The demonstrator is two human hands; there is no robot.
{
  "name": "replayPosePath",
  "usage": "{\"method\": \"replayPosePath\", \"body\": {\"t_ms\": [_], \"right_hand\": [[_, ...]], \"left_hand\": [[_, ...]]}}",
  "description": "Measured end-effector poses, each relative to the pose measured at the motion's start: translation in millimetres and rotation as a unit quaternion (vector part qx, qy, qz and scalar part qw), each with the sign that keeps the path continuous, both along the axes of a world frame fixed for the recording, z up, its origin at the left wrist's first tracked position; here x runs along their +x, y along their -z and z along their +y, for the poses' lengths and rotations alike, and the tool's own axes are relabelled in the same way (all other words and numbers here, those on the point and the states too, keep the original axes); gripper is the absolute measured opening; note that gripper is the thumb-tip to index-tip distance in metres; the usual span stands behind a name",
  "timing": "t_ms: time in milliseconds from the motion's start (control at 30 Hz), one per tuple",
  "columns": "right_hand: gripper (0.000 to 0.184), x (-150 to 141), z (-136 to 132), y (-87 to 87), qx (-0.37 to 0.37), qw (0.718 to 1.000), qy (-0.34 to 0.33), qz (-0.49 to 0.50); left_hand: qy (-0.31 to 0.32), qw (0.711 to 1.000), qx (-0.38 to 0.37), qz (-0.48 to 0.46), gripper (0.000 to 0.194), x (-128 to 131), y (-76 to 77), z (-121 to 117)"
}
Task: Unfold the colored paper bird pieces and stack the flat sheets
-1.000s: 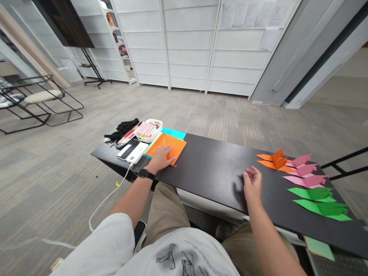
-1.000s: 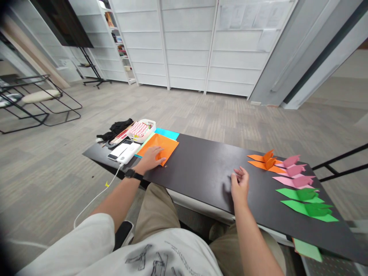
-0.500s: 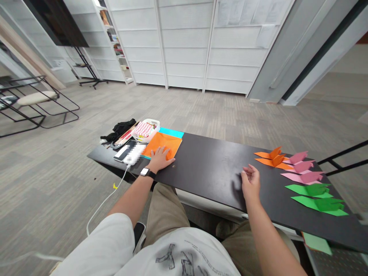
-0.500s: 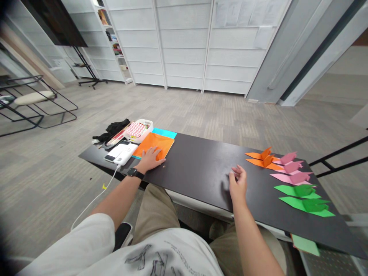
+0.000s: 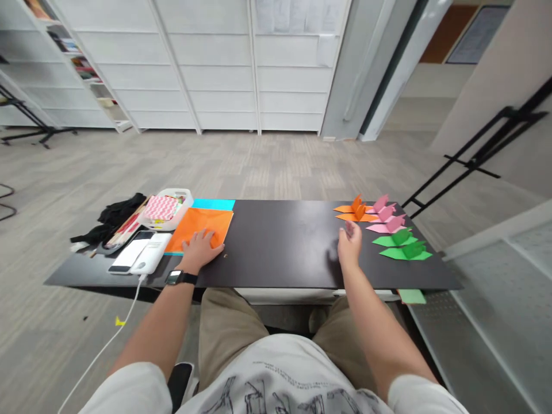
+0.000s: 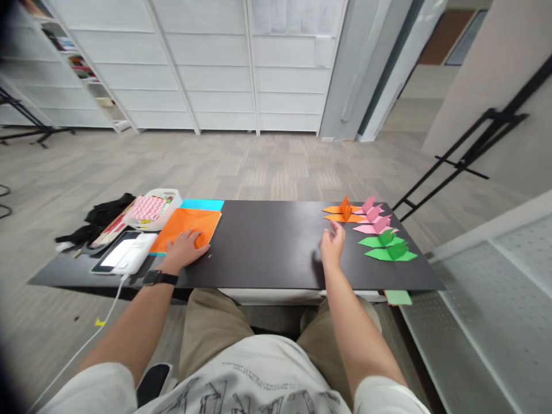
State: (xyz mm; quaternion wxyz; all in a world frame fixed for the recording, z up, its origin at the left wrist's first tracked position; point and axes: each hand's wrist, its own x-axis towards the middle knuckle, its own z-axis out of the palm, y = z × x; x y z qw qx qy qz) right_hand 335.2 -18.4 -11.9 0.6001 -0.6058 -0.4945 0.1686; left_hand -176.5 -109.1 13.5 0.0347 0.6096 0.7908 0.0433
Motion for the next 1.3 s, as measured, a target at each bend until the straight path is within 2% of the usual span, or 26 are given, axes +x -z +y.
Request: {"method": "replayPosePath", "body": {"t_ms": [67, 167, 300, 400, 500, 600, 733, 933, 1067, 1200, 1300], "right_hand": [[0.049, 22.5, 18.5, -11.4, -0.01, 0.995, 0.07, -0.067], [0.047, 53.6, 47.1, -22.5, -0.056, 0.982, 0.119, -0.136], [0.05, 77.1, 73.9, -20.6, -0.14, 0.968, 0.068, -0.199], [0.05, 83.8, 78.0, -14.5, -0.127, 0.963, 0.037, -0.236], [0.052, 82.9, 68.0, -12.7, -0.101, 0.963, 0.042, -0.248], [0.05, 74.4, 47.0, -18.2, -0.059, 0.967, 0.047, -0.242], [0.044, 55.3, 9.5, -34.0, -0.009, 0.977, 0.014, -0.214], [0.035, 27.5, -39.2, -55.4, 0.019, 0.986, -0.049, -0.161], [0.031, 17.7, -50.5, -59.4, 0.028, 0.988, -0.062, -0.136], [0.03, 11.4, -52.2, -59.8, 0.029, 0.99, -0.077, -0.118], [0.028, 4.7, -54.8, -64.1, 0.033, 0.989, -0.094, -0.11]], "left_hand": [[0.0, 1.0, 0.013, -0.01, 0.069, -2.1, 0.7, 2.0], [-0.003, 0.996, 0.067, -0.058, 0.064, -11.6, -6.0, 4.5], [-0.015, 0.965, 0.202, -0.164, 0.049, -36.3, -28.5, 2.6], [-0.059, 0.939, 0.281, -0.191, 0.043, -49.0, -44.8, -4.8], [-0.069, 0.929, 0.306, -0.195, 0.039, -47.2, -48.7, -11.1], [-0.023, 0.938, 0.294, -0.184, 0.037, -36.5, -38.0, -11.7], [0.049, 0.962, 0.228, -0.14, 0.036, -27.1, -17.2, -11.1], [0.017, 0.989, 0.133, -0.066, 0.045, -35.2, -4.3, -19.9], [0.02, 0.995, 0.067, -0.066, 0.049, -39.4, 5.6, -27.2], [0.04, 0.994, 0.079, -0.07, 0.053, -39.4, 14.9, -33.8], [0.049, 0.993, 0.084, -0.07, 0.059, -39.3, 16.2, -36.5]]}}
